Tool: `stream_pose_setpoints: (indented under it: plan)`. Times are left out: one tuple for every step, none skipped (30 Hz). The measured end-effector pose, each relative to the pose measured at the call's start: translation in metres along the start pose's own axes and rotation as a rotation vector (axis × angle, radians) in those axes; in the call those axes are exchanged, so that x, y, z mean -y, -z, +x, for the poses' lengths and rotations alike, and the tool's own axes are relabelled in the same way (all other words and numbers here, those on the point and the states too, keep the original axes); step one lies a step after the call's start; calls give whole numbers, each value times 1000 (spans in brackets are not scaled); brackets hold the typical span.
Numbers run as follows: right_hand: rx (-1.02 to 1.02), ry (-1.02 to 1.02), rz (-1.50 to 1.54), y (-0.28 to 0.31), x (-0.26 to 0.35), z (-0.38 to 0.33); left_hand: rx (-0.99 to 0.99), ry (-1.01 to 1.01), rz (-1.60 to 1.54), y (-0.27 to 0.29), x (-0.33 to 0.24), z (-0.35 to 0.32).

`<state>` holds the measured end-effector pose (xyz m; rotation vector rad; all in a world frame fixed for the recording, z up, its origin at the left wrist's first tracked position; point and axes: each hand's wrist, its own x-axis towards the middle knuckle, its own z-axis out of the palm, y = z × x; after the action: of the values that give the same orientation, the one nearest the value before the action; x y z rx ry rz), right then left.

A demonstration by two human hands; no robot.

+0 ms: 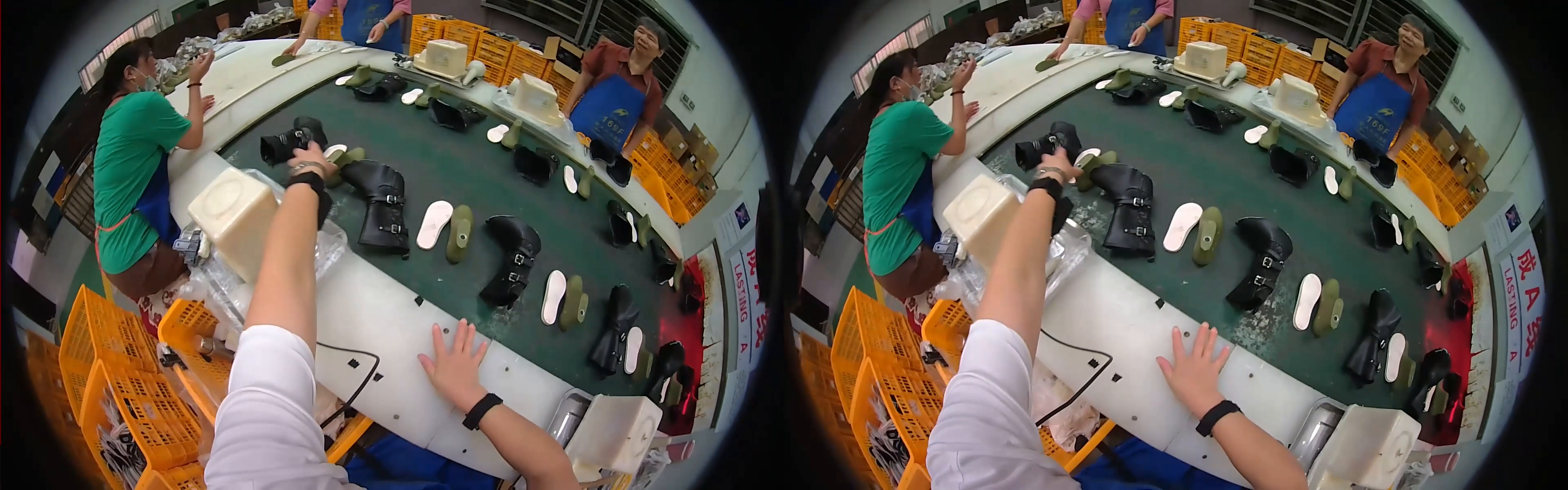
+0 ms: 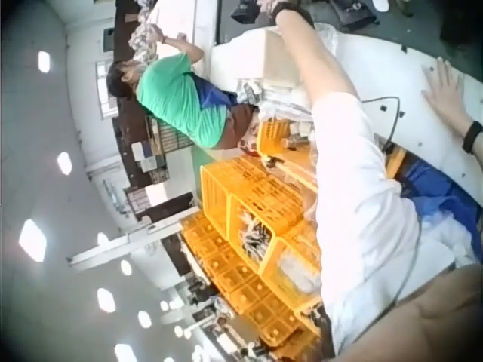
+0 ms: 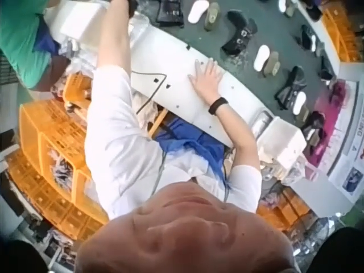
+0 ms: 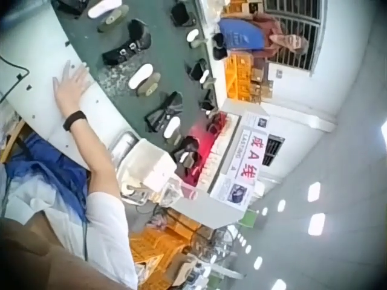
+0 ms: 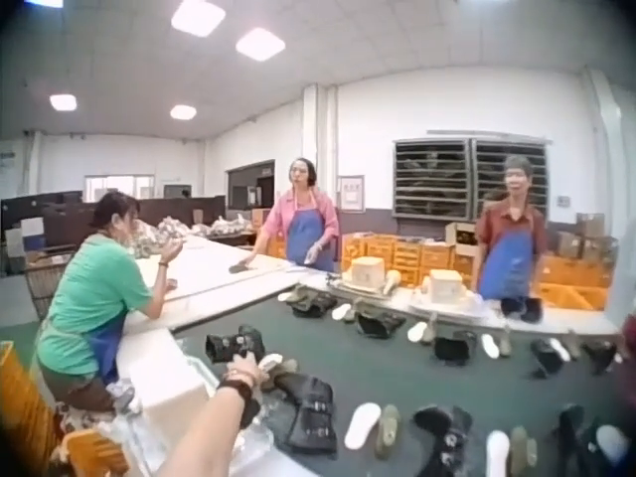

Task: Applying glue to the interior and edges of black boots on a manufacturing line.

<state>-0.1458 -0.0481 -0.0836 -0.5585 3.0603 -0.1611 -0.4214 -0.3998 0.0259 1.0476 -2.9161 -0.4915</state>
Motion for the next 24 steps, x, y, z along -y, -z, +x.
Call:
stream_pose_setpoints:
  plan:
    - [18,37,21,-9,7,2,19,-83,97,-22,20,14]
    - [6,36,20,-9,9,3,32,-166,109,-31,20,11]
    - [-10,1,4,-8,2,2,28,-318,109,-33,-3,-19]
    - [-16,9,9,-8,3,1,39,-444,110,-31,-4,-36]
    - [-18,10,11,-8,5,1,8,-509,73,-34,-3,-52]
    - [-20,1,11,-8,4,0,55,-572,92,-31,-8,-77]
    - [-3,-22,-6,-9,6,-1,94,-627,113,-29,-8,-101]
    - [-10,-22,-5,-6,5,-2,126,-701,93,-23,-12,-137]
    - [59,-43,15,-3,10,-1,17,-868,72,-30,-3,-160]
    - [127,-80,31,0,9,-2,92,-939,73,-26,-3,-194]
    - [183,-108,28,4,9,-2,143,-1024,72,-24,-1,-227]
    - [176,-108,30,4,7,-2,234,-1111,139,-25,-1,-261]
    - [242,-119,79,3,2,-3,217,-1263,91,-30,5,-294]
    - [308,-137,129,6,-3,-7,211,-1398,16,-35,10,-328]
    - [316,-89,113,26,8,-20,205,-1516,-57,-41,21,-358]
    - [321,-120,127,28,3,-31,347,-1547,28,-16,25,-404]
    - [283,21,84,29,-2,-47,276,-1620,-132,-21,39,-433]
    - [244,152,41,28,-12,-64,211,-1690,-302,-21,50,-458]
    - [205,275,-1,26,-23,-86,237,-1685,-294,-18,57,-480]
    - [211,231,11,29,-28,-107,258,-1680,-284,-7,63,-499]
    - [258,251,100,38,-28,-128,285,-1722,-296,-1,65,-511]
    - [299,267,192,47,-29,-152,322,-1757,-296,-2,69,-525]
    - [332,284,276,61,-29,-175,360,-1796,-297,-2,71,-537]
    - [363,300,361,71,-31,-199,398,-1833,-301,-1,73,-549]
